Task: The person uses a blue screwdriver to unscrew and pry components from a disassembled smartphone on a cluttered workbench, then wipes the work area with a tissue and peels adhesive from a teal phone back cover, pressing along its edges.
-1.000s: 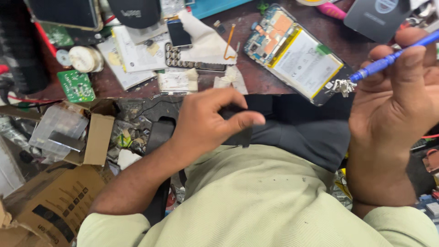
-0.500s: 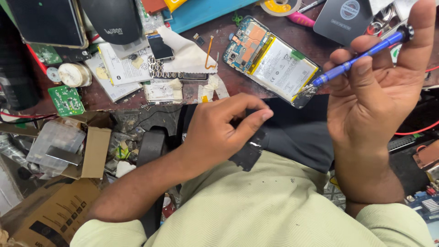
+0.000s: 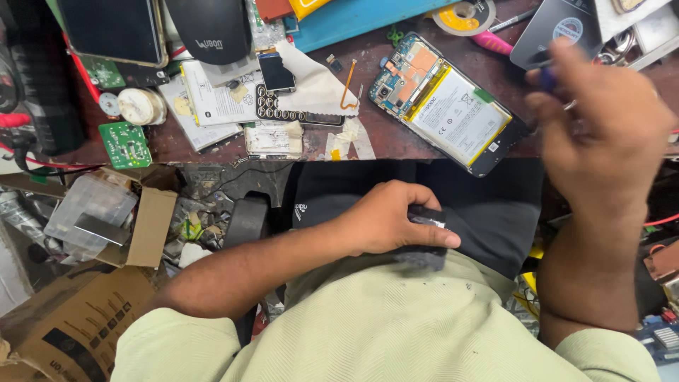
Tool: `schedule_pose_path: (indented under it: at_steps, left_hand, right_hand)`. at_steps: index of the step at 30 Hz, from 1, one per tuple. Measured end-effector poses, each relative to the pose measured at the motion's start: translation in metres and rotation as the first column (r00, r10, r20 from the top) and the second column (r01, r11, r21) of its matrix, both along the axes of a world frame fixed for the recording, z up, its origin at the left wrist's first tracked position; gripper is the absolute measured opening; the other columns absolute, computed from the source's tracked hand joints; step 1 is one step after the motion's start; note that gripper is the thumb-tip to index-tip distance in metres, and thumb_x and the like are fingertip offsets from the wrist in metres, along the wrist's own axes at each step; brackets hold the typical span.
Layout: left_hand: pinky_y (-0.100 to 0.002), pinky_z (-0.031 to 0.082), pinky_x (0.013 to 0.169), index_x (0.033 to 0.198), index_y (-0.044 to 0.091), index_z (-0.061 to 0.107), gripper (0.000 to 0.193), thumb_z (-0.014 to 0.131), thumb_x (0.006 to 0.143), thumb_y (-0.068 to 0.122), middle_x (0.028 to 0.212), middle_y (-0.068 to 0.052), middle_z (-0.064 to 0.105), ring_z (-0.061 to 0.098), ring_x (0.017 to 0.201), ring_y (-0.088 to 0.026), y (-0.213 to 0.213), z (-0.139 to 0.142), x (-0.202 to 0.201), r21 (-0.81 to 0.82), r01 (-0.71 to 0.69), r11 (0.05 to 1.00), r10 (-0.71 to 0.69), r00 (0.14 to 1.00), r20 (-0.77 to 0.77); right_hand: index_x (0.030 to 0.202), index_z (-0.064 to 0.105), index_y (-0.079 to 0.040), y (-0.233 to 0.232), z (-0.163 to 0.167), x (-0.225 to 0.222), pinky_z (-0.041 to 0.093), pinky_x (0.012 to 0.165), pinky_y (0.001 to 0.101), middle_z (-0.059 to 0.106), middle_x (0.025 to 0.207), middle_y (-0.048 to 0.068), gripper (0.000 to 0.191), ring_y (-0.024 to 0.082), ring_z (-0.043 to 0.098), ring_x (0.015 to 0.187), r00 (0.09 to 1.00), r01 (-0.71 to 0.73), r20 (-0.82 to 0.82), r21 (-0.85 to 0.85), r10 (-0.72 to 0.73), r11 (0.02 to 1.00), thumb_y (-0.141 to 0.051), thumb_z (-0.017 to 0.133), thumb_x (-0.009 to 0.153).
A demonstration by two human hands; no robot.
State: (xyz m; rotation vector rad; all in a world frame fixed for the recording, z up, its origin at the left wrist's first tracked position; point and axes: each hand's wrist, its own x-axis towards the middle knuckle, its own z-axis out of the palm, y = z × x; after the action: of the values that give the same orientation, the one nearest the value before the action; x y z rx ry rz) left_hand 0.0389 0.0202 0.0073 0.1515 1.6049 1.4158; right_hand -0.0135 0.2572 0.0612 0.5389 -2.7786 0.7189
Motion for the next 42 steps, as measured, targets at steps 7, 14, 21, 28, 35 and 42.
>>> schedule_pose_path:
  at_steps: [7,14,21,28,35,42]
  left_hand:
    - [-0.018,0.037,0.056,0.101,0.001,0.068,0.024,0.081,0.091,0.019,0.075,0.006,0.061,0.047,0.064,0.002,-0.02,-0.005,-0.004,0.245,-0.348,0.905,0.292,0.926,0.239]
    - [-0.017,0.03,0.054,0.12,0.001,0.063,0.023,0.071,0.099,0.01,0.079,0.006,0.061,0.043,0.066,0.004,-0.027,0.008,-0.01,0.325,-0.615,0.719,0.541,0.788,0.293]
    - [-0.017,0.049,0.068,0.136,-0.003,0.064,0.032,0.061,0.108,0.012,0.1,-0.002,0.074,0.063,0.083,0.0,-0.03,0.013,-0.014,0.335,-0.649,0.683,0.572,0.761,0.306]
    - [-0.019,0.055,0.074,0.129,0.002,0.064,0.026,0.06,0.11,0.017,0.1,-0.001,0.073,0.064,0.086,0.0,-0.035,0.019,-0.012,0.321,-0.567,0.759,0.56,0.819,0.123]
    - [-0.02,0.056,0.071,0.116,0.006,0.061,0.016,0.06,0.107,0.019,0.096,-0.001,0.074,0.067,0.083,-0.002,-0.024,0.016,-0.011,0.328,-0.626,0.707,0.58,0.779,0.238]
    - [-0.036,0.049,0.058,0.086,0.013,0.07,0.021,0.08,0.098,0.027,0.076,-0.004,0.067,0.067,0.067,-0.022,-0.045,0.034,-0.024,-0.227,-0.438,0.87,-0.02,0.429,-0.903]
  right_hand:
    - [0.123,0.076,-0.01,-0.018,-0.006,-0.004,0.049,0.073,0.0325,0.072,0.099,0.001,0.038,0.02,0.062,0.079,0.985,-0.018,-0.151,0.36,0.077,0.933,-0.004,0.085,0.087]
    - [0.121,0.075,-0.011,-0.023,-0.009,-0.003,0.049,0.076,0.0279,0.073,0.11,-0.002,0.034,0.016,0.062,0.086,0.983,-0.023,-0.163,0.376,0.09,0.926,-0.003,0.077,0.087]
    - [0.117,0.078,-0.013,-0.023,-0.007,0.002,0.048,0.072,0.0254,0.074,0.107,-0.005,0.03,0.014,0.061,0.082,0.978,0.005,-0.184,0.471,0.093,0.882,-0.004,0.077,0.089]
    - [0.118,0.076,-0.008,-0.031,0.011,0.002,0.05,0.074,0.0288,0.074,0.109,0.003,0.03,0.018,0.065,0.084,0.986,-0.04,-0.134,0.372,0.097,0.927,-0.004,0.082,0.089]
    - [0.125,0.066,0.0,-0.051,0.032,0.031,0.055,0.074,0.0239,0.071,0.097,0.01,0.056,0.012,0.069,0.082,0.856,0.063,0.505,-0.314,0.111,0.947,-0.006,0.085,0.072]
    - [0.139,0.066,-0.002,-0.037,0.023,0.023,0.052,0.076,0.016,0.065,0.1,0.004,0.047,0.004,0.064,0.086,0.838,0.317,0.538,-0.353,-0.086,0.88,0.003,0.079,0.094]
